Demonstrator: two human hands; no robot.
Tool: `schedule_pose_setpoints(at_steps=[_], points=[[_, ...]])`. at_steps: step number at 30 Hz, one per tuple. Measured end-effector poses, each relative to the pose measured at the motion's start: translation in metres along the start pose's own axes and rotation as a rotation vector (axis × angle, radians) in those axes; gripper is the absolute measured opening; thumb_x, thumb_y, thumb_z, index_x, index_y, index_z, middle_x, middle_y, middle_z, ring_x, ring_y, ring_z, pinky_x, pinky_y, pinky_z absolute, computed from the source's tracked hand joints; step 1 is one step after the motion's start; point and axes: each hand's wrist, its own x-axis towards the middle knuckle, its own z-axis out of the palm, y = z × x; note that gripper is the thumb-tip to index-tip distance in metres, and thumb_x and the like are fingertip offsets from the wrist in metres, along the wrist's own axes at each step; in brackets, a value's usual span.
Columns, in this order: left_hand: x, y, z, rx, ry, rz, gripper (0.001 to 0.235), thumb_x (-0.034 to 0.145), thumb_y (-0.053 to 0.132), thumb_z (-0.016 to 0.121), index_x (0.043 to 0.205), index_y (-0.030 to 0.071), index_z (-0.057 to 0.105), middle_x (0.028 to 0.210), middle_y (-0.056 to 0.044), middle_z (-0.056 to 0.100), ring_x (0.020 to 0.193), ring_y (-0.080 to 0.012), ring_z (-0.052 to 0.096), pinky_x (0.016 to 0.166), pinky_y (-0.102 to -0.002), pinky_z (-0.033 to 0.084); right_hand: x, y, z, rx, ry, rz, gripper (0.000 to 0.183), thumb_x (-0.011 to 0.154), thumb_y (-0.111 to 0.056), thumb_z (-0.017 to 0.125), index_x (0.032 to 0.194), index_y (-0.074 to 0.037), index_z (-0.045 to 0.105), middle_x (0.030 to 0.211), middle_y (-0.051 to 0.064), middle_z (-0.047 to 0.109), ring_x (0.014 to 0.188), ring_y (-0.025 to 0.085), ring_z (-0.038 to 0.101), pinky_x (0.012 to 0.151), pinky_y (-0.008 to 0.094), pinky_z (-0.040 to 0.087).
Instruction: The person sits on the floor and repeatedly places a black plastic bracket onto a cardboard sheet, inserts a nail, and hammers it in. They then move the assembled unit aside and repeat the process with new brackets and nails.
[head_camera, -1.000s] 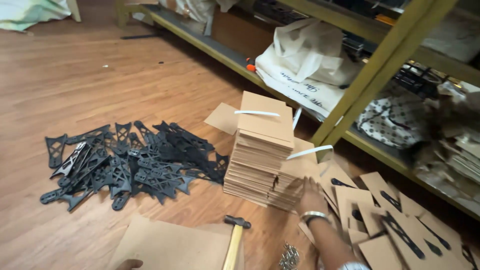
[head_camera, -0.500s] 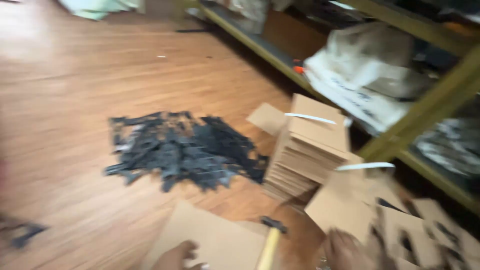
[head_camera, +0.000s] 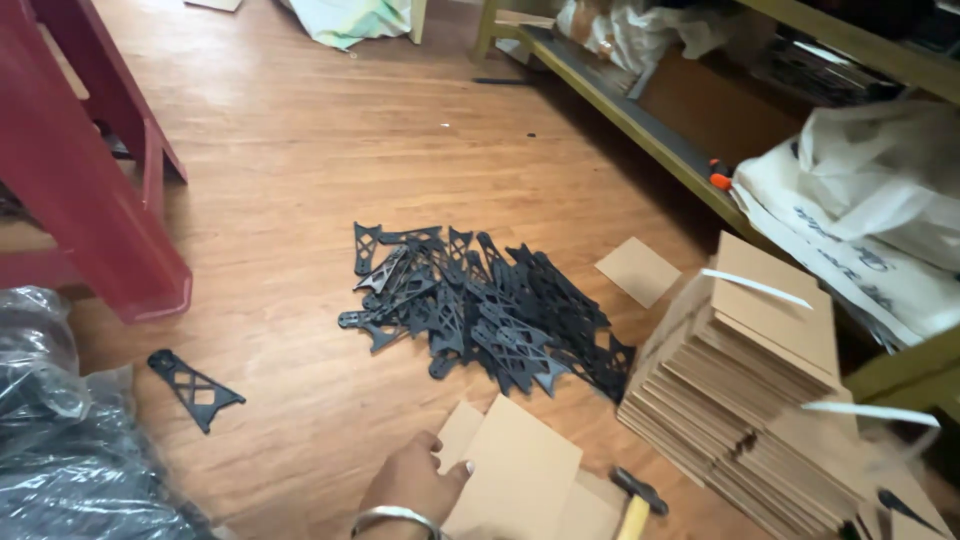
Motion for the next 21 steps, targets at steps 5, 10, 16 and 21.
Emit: schedule_pose_setpoints(at_steps=[5,10,16,21], points=[[-0.002,0.003,0.014,0.050,-0.048,-0.111,0.061,0.083,0.043,0.079,0.134,0.016,0.060,0.128,-0.015,0.068,0.123,-0.0301,0.065,0.106,-0.041,0.051,0.115,-0.024,-0.151,0.110,-0.146,-0.049,0.040,0.092,-0.054,0.060,0.091,-0.017,0.075,0.091,0.013,0.076,0.083,0.033,0.071,0.077,0.048,0.056],[0.066,-0.044,0.094,0.289,-0.212,-0.006,0.056,0.088,0.041,0.072,0.132,0.010,0.056,0.118,-0.019,0.070,0.117,-0.0345,0.068,0.101,-0.051,0.053,0.222,-0.010,-0.161,-0.041,0.011,-0.026,0.081,0.064,-0.040,0.084,0.133,-0.005,0.057,0.132,0.019,0.061,0.114,0.038,0.062,0.094,0.046,0.053],[0.104,-0.073,0.157,0.283,-0.123,-0.104,0.036,0.092,0.038,0.065,0.122,0.018,0.063,0.115,-0.014,0.072,0.115,-0.0333,0.069,0.098,-0.056,0.053,0.192,-0.030,-0.202,0.001,-0.059,0.115,0.049,0.069,-0.042,0.080,0.106,-0.010,0.078,0.111,0.015,0.073,0.104,0.034,0.070,0.094,0.044,0.057],[-0.004,0.002,0.035,0.330,-0.309,-0.020,0.063,0.086,0.050,0.076,0.131,0.011,0.056,0.123,-0.016,0.067,0.122,-0.0334,0.064,0.105,-0.051,0.050,0.081,0.016,-0.176,0.293,-0.079,0.276,0.058,0.060,-0.054,0.083,0.098,-0.010,0.079,0.085,0.011,0.079,0.081,0.027,0.077,0.078,0.040,0.061]])
